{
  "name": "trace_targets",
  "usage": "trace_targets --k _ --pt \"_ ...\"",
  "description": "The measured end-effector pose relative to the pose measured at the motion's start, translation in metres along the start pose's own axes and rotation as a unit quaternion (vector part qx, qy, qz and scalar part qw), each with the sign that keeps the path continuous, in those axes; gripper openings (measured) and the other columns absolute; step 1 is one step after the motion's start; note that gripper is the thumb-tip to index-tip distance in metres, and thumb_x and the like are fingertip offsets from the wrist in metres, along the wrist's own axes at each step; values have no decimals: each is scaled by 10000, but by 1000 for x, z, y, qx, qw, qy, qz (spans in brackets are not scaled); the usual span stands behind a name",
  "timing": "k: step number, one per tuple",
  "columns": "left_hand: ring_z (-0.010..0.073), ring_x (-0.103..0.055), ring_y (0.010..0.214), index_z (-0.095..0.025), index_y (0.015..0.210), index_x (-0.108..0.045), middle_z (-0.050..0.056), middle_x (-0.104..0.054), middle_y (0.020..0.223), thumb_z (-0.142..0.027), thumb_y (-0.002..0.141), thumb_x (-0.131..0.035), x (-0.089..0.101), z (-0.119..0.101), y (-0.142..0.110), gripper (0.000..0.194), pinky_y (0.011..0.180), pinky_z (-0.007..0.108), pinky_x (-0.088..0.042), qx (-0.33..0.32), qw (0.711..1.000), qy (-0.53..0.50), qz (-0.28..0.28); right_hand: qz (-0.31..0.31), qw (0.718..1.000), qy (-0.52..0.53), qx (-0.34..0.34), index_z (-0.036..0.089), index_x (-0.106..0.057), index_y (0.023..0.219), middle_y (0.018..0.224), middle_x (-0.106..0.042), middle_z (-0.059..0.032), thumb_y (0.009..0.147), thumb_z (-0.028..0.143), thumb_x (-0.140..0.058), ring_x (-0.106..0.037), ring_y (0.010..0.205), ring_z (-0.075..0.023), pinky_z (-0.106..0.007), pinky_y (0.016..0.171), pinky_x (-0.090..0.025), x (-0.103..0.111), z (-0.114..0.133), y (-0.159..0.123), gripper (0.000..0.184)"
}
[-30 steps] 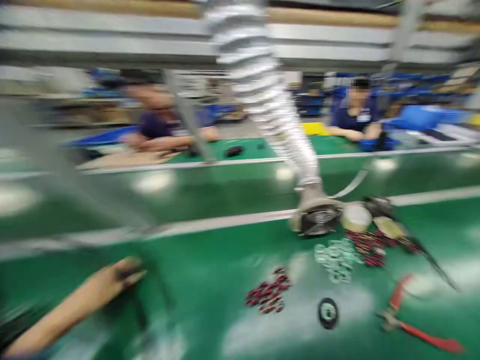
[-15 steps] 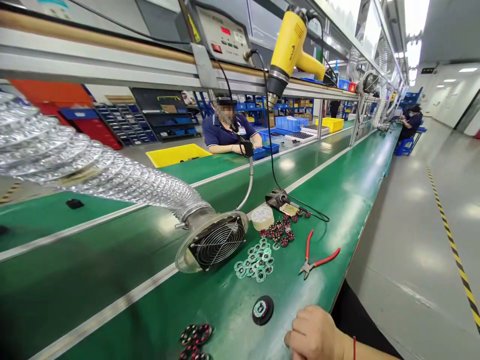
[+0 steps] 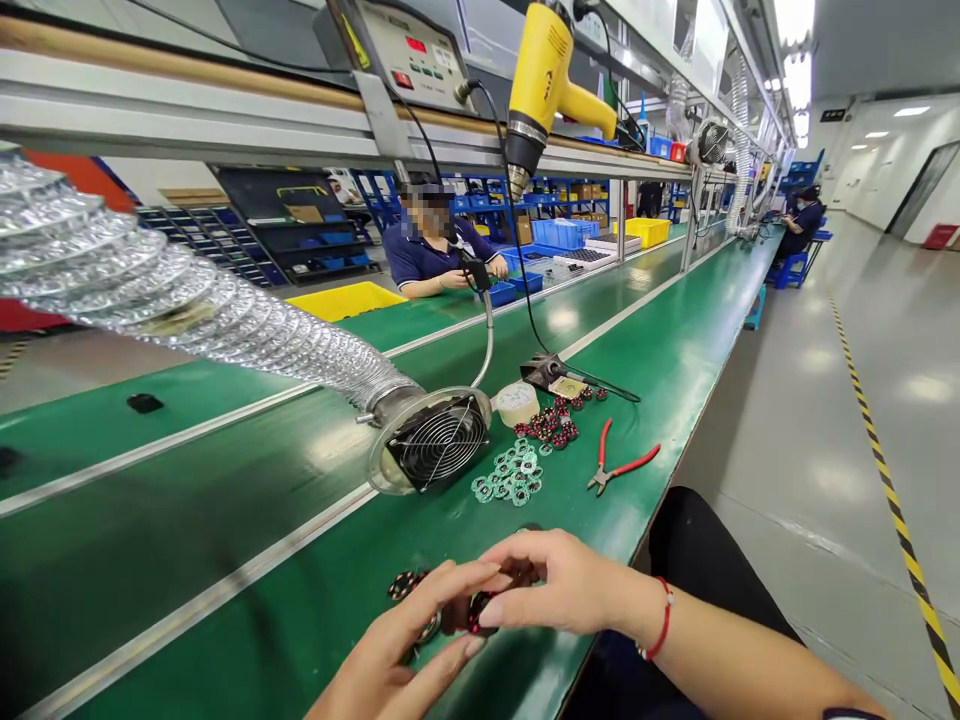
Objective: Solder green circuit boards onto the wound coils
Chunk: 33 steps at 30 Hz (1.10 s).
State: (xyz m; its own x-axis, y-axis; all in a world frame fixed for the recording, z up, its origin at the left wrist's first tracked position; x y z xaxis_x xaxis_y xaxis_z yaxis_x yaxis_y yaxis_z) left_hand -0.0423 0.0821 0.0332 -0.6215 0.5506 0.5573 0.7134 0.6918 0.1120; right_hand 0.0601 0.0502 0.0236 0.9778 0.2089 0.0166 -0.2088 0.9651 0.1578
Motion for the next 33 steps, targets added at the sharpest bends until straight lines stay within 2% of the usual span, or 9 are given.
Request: trace_targets --k 4,7,11,13,16,18,25,30,33 --pt "223 -632 1069 -311 1259 -618 55 -699 1171 -234 893 -551 -12 -25 -3 380 1013 395 -481 -74 995 29 54 9 999 31 -13 165 -648 1092 961 -658 -43 770 534 -711 -623 854 -141 -318 811 -529 0 -4 -8 493" --pt "197 -597 1011 -275 1332 -526 98 -605 1267 -149 887 -513 6 -31 -3 463 916 362 -495 -92 995 -16 -15 -11 999 31 -18 211 -633 1115 1061 -598 -32 808 358 -722 -587 943 -127 -309 892 -498 10 -12 -9 352" --pt "163 -558 939 -219 1283 -479 112 -562 1211 -190 893 -522 29 10 -18 394 847 325 -476 37 979 -158 -120 -61 988 -123 65 253 -601 1119 1097 -566 -37 858 216 -648 -581 1004 -140 -300 885 -516 20 -3 -3 268" --pt "153 -554 880 -188 1198 -491 104 -571 1133 -282 893 -554 22 28 -31 324 799 314 -472 107 958 -236 -123 -46 975 -187 113 250 -576 1121 1124 -577 -54 878 195 -610 -589 1032 -155 -304 857 -535 10 3 -1 251" --pt "137 -534 796 -173 1104 -500 62 -570 999 -389 873 -580 -4 34 -44 326 728 295 -451 163 939 -292 -74 -18 952 -255 168 234 -541 1126 1137 -606 -76 886 181 -591 -597 1067 -182 -336 850 -546 -7 8 5 251" --pt "127 -501 768 -171 1020 -513 27 -549 912 -393 854 -600 -14 32 -46 290 717 284 -428 179 938 -288 -71 -8 934 -293 207 227 -530 1117 1093 -629 -74 879 175 -597 -605 1058 -195 -363 855 -547 -17 11 8 253" --pt "122 -484 771 -182 892 -493 -2 -513 848 -283 825 -632 -11 31 -50 184 719 262 -418 199 920 -262 -211 16 898 -335 283 225 -489 1131 964 -630 -63 889 162 -562 -625 915 -200 -382 770 -559 -31 16 7 261" --pt "130 -489 750 -183 812 -532 -1 -532 789 -202 845 -589 -4 8 -51 68 698 255 -404 170 945 -113 -256 68 896 -333 286 201 -465 1195 997 -618 -79 907 189 -548 -615 913 -195 -357 746 -561 -31 9 -1 301" --pt "145 -504 746 -184 775 -566 18 -564 773 -214 880 -560 -8 -6 -46 110 704 272 -407 140 959 -43 -243 98 900 -324 276 208 -454 1224 1002 -627 -73 915 227 -558 -623 911 -197 -362 761 -563 -25 6 -6 326"
Point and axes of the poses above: each hand's wrist, its own y-axis towards the middle knuckle, its own x-axis out of the back of the hand, z = x × y, the point moved 10 cm from there along y, towards the middle knuckle
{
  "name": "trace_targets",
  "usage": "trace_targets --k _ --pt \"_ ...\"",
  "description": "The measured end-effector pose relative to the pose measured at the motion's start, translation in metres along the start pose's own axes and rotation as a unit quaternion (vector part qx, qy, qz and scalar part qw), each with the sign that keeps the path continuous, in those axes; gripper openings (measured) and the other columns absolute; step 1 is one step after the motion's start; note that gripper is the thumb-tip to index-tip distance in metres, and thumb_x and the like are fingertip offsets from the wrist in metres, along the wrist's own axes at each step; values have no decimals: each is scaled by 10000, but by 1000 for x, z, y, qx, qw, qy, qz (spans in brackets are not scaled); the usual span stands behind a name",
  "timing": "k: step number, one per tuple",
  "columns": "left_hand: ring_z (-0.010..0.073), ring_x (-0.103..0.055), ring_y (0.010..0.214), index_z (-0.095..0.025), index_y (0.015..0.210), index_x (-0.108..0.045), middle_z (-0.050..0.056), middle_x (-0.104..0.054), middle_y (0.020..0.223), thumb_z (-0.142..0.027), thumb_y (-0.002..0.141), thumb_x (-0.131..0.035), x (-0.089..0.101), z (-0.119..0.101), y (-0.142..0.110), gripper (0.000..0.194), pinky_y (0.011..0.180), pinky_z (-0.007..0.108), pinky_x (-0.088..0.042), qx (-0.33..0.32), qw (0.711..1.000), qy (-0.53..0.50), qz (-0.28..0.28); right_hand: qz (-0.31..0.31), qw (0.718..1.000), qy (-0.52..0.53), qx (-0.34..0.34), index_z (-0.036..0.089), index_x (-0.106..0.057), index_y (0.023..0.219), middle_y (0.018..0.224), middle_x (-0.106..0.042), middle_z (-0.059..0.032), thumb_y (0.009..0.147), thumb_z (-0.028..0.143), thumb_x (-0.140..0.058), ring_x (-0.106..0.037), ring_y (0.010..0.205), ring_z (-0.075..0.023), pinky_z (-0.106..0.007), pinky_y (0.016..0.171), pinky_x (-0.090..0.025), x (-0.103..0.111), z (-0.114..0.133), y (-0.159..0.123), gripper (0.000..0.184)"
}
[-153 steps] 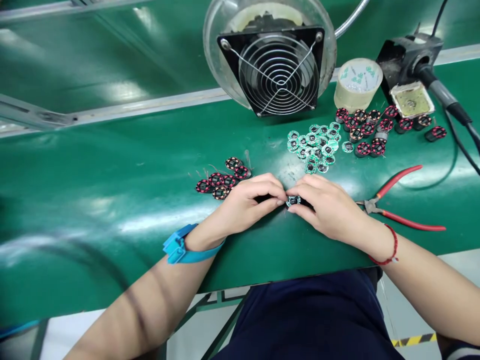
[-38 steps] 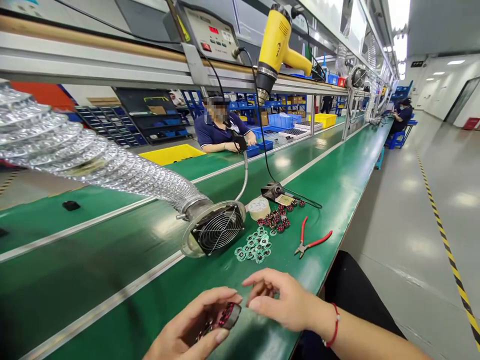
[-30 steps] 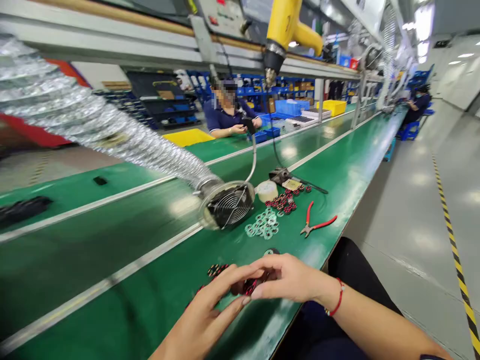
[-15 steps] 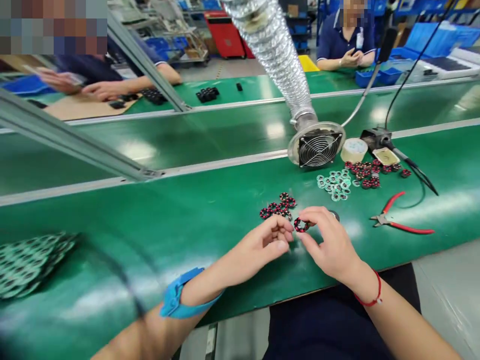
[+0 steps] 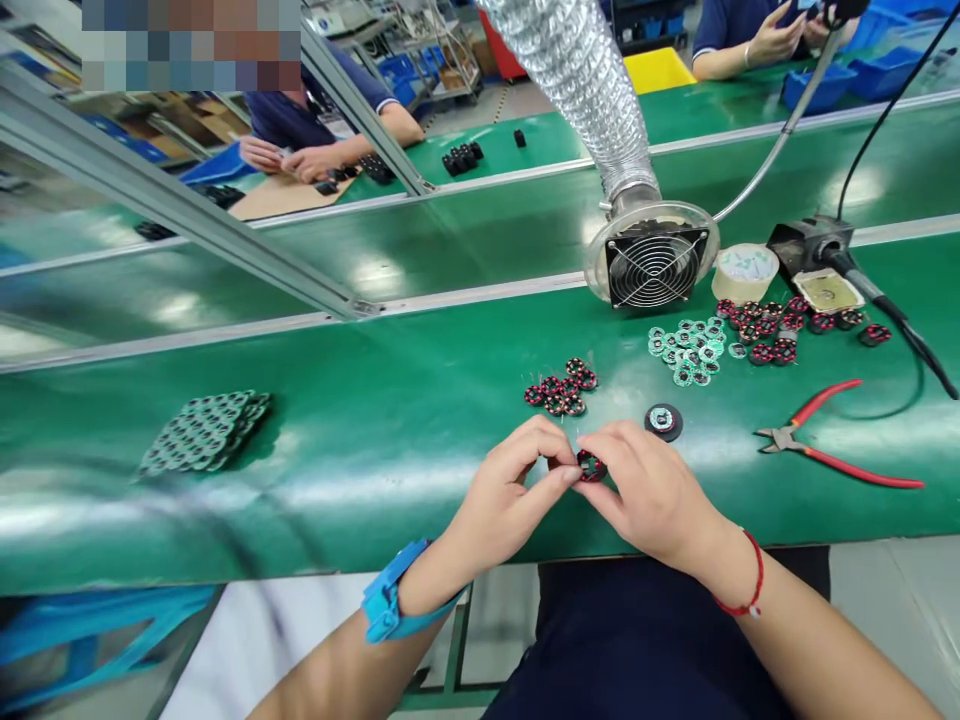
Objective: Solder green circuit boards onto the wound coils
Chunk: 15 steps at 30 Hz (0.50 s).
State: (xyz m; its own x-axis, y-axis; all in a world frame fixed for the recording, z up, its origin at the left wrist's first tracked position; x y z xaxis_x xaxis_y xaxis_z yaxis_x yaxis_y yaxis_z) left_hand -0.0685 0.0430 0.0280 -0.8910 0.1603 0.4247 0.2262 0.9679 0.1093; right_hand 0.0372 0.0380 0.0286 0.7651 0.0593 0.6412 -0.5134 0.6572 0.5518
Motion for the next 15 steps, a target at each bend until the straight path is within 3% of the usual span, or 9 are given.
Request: trace_targets --k 3,5,7,8,10,12,15 --pt "151 -518 743 -184 760 -582 29 -576 765 -260 889 -578 -10 0 -2 150 714 284 -418 -27 1000 -9 2 -6 1000 24 -7 219 -457 1216 984 -623 -62 909 247 -577 -624 903 -197 -363 767 -565 18 -5 -10 331" --pt "140 -515 716 -184 746 -562 18 -554 744 -293 881 -606 -9 9 -2 180 691 273 -421 -19 995 -76 -61 -35 999 26 -29 226 -462 1201 971 -613 -58 898 260 -601 -622 891 -197 -358 750 -566 37 -13 -18 335" --pt "119 -504 675 -191 779 -529 -4 -523 736 -327 891 -600 -9 24 -3 190 648 251 -419 22 973 -179 -144 -66 996 7 -53 227 -464 1196 974 -607 -65 884 262 -624 -621 889 -204 -357 733 -566 56 -21 -28 353" --pt "111 -502 659 -197 828 -521 -10 -521 755 -347 900 -585 -17 31 -2 178 626 242 -419 51 960 -226 -157 -75 995 -8 -61 229 -465 1197 978 -606 -70 878 261 -632 -622 891 -210 -361 725 -567 63 -25 -34 361" --pt "105 -511 666 -206 957 -512 -3 -540 831 -391 903 -565 -48 31 5 200 612 237 -427 104 950 -276 -103 -73 994 -40 -66 236 -461 1204 979 -607 -75 876 253 -630 -626 880 -218 -372 714 -569 72 -29 -44 369" --pt "113 -514 711 -194 1004 -516 13 -548 881 -406 869 -601 -83 17 13 265 644 245 -435 127 961 -244 4 -62 994 -68 -67 245 -451 1218 978 -608 -72 883 233 -609 -628 868 -218 -382 712 -570 75 -33 -52 370" --pt "107 -446 682 -174 829 -517 -11 -503 769 -338 846 -612 -106 -4 23 190 631 235 -387 122 980 -136 76 -53 992 -95 -59 246 -431 1248 981 -613 -66 885 189 -580 -625 861 -209 -375 721 -568 77 -36 -63 397"
Point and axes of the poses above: each hand's wrist, its own y-axis towards the middle knuckle, its own x-axis out of the back of the hand, z = x × y, the point moved 10 cm from there along y, towards the middle knuckle
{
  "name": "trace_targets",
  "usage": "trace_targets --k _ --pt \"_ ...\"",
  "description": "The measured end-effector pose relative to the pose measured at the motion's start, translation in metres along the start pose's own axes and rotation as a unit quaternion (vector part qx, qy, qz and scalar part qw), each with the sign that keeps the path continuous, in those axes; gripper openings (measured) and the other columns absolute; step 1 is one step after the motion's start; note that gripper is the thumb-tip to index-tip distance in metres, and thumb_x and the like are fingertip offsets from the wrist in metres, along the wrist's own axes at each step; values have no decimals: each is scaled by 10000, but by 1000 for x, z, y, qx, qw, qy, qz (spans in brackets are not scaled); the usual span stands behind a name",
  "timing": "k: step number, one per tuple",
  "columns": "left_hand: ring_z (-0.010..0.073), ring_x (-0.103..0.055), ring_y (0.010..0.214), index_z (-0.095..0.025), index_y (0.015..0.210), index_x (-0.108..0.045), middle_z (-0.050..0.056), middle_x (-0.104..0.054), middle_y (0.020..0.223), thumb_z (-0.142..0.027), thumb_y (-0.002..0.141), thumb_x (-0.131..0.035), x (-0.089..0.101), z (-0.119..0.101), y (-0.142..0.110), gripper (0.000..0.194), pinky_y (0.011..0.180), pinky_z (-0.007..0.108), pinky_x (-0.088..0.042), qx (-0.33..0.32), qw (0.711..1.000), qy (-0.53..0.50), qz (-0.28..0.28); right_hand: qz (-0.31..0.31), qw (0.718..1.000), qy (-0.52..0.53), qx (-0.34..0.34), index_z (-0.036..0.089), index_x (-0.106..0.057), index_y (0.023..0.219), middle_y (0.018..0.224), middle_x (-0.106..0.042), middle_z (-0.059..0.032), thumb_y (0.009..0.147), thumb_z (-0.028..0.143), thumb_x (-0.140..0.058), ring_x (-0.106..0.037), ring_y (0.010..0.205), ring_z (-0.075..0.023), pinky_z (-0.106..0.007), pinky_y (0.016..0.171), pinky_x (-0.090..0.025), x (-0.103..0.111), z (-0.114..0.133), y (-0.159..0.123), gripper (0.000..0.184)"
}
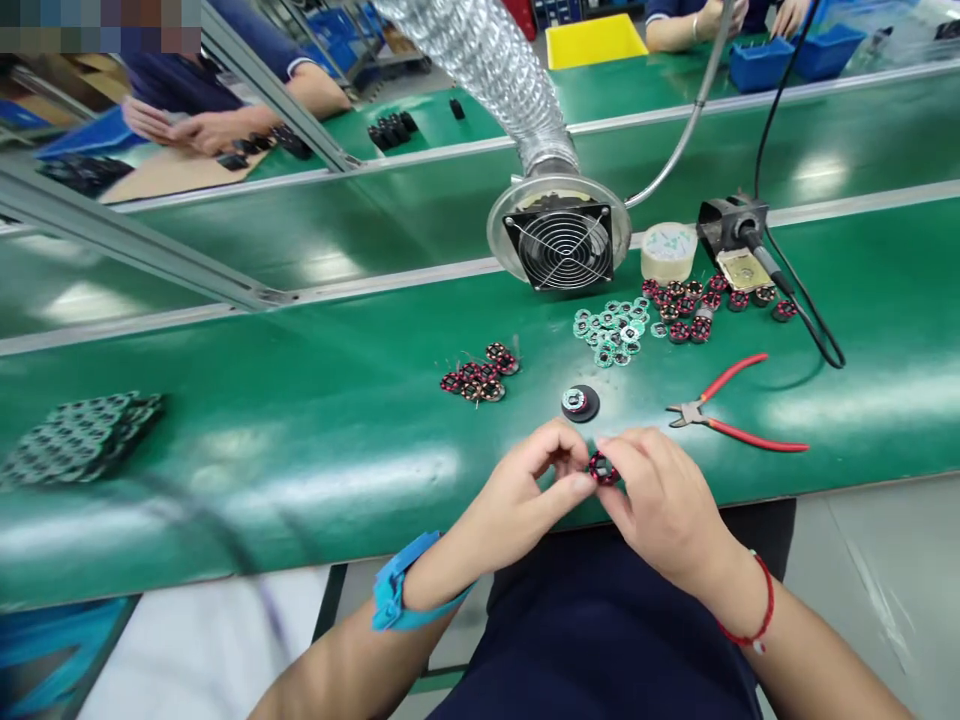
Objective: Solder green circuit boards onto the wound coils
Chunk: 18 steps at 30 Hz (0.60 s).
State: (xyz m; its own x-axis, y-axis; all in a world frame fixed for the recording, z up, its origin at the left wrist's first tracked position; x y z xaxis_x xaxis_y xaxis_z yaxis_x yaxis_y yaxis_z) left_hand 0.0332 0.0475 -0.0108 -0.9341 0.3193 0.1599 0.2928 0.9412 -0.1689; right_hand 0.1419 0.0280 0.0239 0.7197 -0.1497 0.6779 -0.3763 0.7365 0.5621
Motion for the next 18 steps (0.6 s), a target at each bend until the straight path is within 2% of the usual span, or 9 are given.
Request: trace_targets --k 3,10,13,16,18 --pt "97 -379 623 -176 716 -458 -35 -442 681 -289 864 -554 -4 -4 6 209 571 231 -318 14 998 53 -4 8 999 -10 29 241 -416 1266 969 -620 -59 881 154 -571 -615 836 -197 -358 708 -559 -2 3 -6 424" --pt "99 -354 619 -172 688 -451 -42 -411 652 -326 871 -519 3 21 -2 249 572 236 -293 83 995 57 16 9 997 -25 76 196 -430 1241 920 -615 -54 875 84 -553 -593 781 -173 -326 673 -538 -15 16 -3 402" --pt "100 -368 625 -166 679 -471 -38 -422 644 -356 864 -534 7 26 -5 273 588 238 -305 89 996 -2 30 0 998 -5 66 188 -444 1232 937 -614 -64 876 107 -562 -599 810 -180 -334 694 -554 -20 18 -2 384" --pt "94 -396 593 -163 668 -492 -38 -444 616 -360 833 -583 14 31 -4 272 584 237 -322 99 990 -91 45 -24 998 48 25 204 -446 1239 952 -613 -64 876 134 -574 -612 861 -186 -343 727 -573 -20 13 -2 391" --pt "87 -402 567 -162 662 -497 -36 -465 605 -354 818 -612 29 32 -1 272 562 232 -316 93 986 -136 10 -51 996 72 -9 217 -452 1231 952 -608 -62 872 150 -591 -617 865 -189 -349 726 -577 -14 7 -2 390"
Point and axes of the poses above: each hand's wrist, its own y-axis towards the middle knuckle, its own x-axis out of the back of the hand, z = x × y, the point moved 10 cm from there along y, towards the middle knuckle
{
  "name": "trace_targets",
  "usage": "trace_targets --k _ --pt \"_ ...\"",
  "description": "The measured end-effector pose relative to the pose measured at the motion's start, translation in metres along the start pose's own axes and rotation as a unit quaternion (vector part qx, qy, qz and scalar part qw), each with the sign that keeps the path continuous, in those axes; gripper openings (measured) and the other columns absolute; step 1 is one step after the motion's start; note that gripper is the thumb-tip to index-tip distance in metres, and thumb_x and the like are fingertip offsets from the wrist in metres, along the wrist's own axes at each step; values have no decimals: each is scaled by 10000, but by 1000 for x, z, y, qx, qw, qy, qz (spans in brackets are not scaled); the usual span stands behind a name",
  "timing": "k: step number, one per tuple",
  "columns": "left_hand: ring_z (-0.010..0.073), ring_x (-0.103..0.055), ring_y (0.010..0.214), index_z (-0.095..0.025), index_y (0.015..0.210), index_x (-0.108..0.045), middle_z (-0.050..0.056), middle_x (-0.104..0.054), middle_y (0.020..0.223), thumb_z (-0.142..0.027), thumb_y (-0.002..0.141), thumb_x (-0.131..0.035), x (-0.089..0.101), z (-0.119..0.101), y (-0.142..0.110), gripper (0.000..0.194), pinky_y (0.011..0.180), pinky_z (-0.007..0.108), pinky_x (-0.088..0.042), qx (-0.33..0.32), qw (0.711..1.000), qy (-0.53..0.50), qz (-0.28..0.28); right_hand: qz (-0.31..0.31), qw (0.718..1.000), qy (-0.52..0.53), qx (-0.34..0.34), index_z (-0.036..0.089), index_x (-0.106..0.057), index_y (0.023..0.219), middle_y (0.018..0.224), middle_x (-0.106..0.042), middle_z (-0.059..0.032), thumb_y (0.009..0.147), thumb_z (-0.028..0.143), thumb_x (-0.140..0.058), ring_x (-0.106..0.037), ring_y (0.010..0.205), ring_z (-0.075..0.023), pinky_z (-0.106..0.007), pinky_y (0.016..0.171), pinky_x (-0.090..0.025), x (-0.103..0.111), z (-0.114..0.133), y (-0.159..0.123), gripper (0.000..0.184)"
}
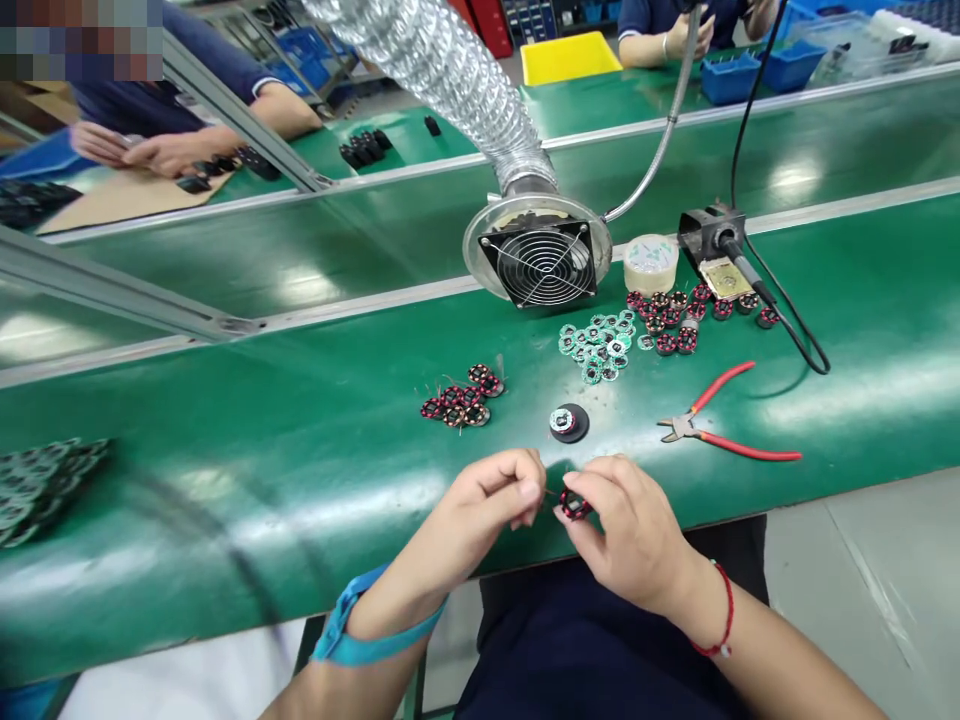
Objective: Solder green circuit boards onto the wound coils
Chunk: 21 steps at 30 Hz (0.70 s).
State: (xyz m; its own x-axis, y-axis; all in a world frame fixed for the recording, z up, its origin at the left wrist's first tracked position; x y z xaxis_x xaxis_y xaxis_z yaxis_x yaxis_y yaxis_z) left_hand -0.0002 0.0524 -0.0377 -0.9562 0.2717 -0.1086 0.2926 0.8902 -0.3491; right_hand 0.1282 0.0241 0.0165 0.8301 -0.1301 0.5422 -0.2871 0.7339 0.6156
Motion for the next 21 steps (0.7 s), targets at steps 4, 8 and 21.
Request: trace_targets --k 4,8,21 --pt "85 -421 562 -176 700 -468 -36 -475 637 -374 827 -613 31 -8 3 276 530 220 -316 -43 990 -80 -105 -37 998 18 -47 223 -455 1228 964 -602 -71 852 188 -645 -616 883 -207 -379 736 -575 10 -10 1 423" --pt "101 -468 641 -172 851 -521 -20 -506 730 -434 856 -582 5 -12 5 269 591 232 -370 -31 999 27 -26 -5 999 41 -28 238 -425 1260 973 -624 -64 851 183 -648 -633 877 -207 -389 740 -579 3 -7 3 469" --pt "86 -489 628 -168 774 -518 -27 -535 718 -328 860 -617 8 21 -5 206 609 214 -408 -72 949 -237 -194 -70 997 -2 -29 229 -419 1273 951 -588 -60 802 149 -703 -598 859 -203 -375 740 -557 17 -13 -4 556"
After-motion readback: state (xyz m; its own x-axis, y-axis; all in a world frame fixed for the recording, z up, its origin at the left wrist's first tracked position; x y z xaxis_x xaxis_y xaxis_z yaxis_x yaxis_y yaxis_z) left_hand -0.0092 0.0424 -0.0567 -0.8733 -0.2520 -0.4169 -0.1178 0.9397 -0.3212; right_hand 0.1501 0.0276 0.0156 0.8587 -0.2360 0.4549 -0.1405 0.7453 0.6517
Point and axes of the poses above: each hand's wrist, its own y-axis towards the middle knuckle, its own x-axis out of the back of the hand, z = x × y, the point moved 10 cm from there along y, towards the middle knuckle
